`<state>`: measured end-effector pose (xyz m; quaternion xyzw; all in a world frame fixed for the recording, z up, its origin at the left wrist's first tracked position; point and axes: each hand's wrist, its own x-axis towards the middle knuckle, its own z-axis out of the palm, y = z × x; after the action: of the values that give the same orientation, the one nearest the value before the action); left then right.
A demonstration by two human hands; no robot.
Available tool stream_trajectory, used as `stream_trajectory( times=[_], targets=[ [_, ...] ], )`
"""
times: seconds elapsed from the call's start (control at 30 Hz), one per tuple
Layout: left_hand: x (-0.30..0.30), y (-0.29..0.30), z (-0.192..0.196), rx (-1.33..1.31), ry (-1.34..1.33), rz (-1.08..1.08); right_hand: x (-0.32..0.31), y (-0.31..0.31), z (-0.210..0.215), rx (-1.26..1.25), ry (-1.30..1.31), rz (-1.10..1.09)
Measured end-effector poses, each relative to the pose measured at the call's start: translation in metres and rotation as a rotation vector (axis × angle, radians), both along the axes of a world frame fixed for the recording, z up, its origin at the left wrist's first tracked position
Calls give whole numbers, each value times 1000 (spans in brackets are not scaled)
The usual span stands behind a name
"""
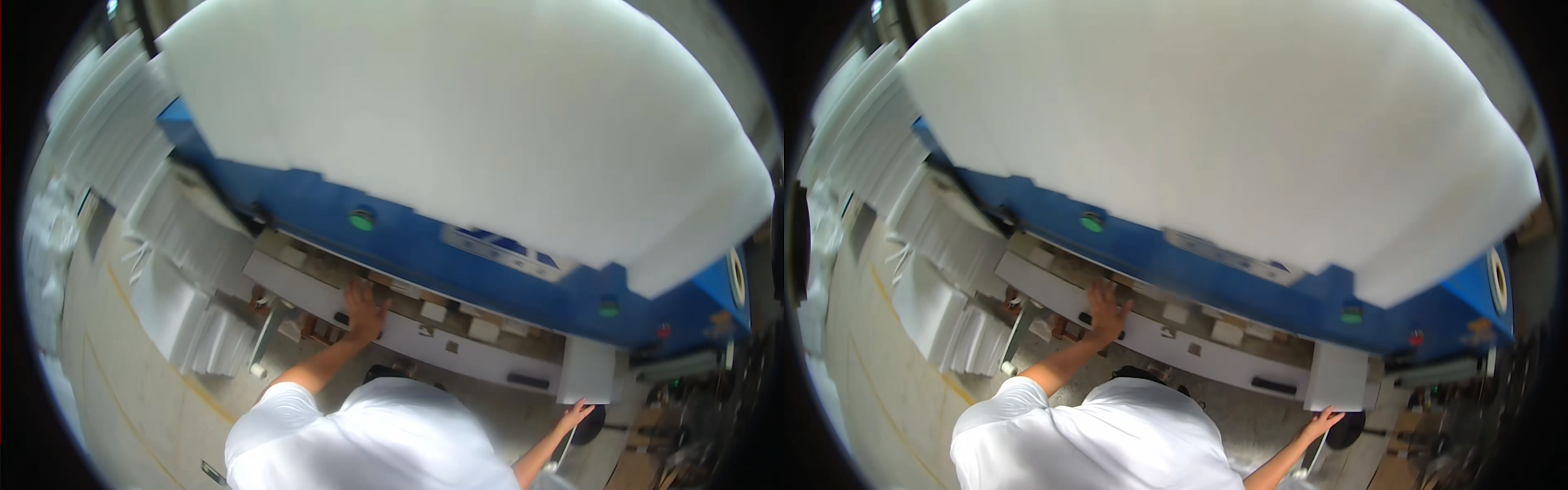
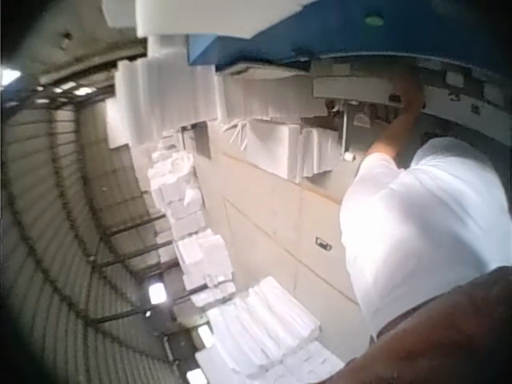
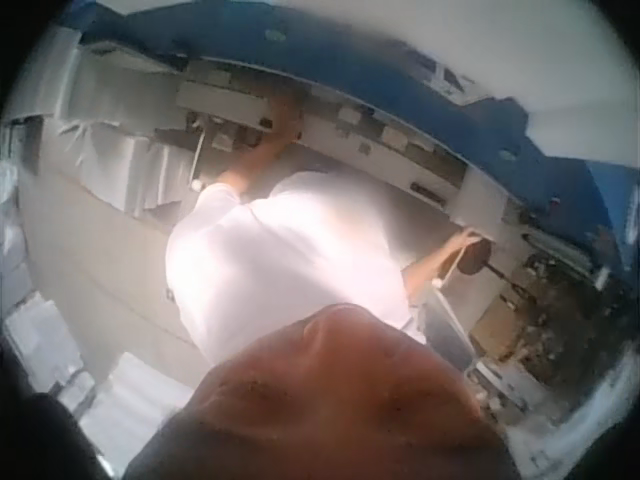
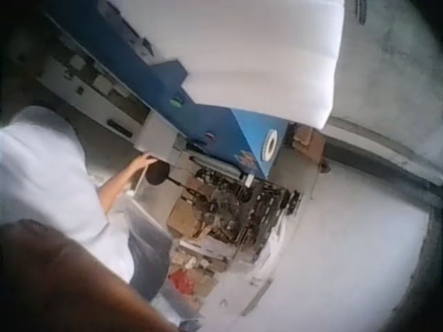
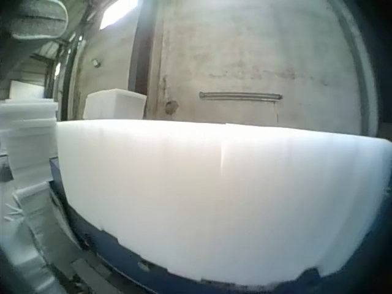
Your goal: The person repeatedly picks up white rectangular foam sheets from a stack and places them into a blue industrial machine. The person then retrieves the processed sheets from the machine's output area and places them into a large plastic bag. This cycle of feeding and collecting is performed continuously throughout the video.
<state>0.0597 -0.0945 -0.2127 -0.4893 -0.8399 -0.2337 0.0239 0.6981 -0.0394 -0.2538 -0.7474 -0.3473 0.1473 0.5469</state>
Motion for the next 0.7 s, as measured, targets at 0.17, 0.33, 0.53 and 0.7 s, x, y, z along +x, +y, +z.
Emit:
stream_trajectory(
  times=[0.17,0.33,0.53,0.7],
  targets=[
    [-14,61,-10,193,-50,-131,-99,62,36,59,-1071,149],
    [-19,106,-9,231,-117,-311,-217,84,44,248,-934,716],
    [-14,103,9,267,-188,-246,-252,167,26,-28,-498,1130],
    [-4,143,-30,745,-632,-325,-256,192,12,-36,-380,1032]
  ],
)
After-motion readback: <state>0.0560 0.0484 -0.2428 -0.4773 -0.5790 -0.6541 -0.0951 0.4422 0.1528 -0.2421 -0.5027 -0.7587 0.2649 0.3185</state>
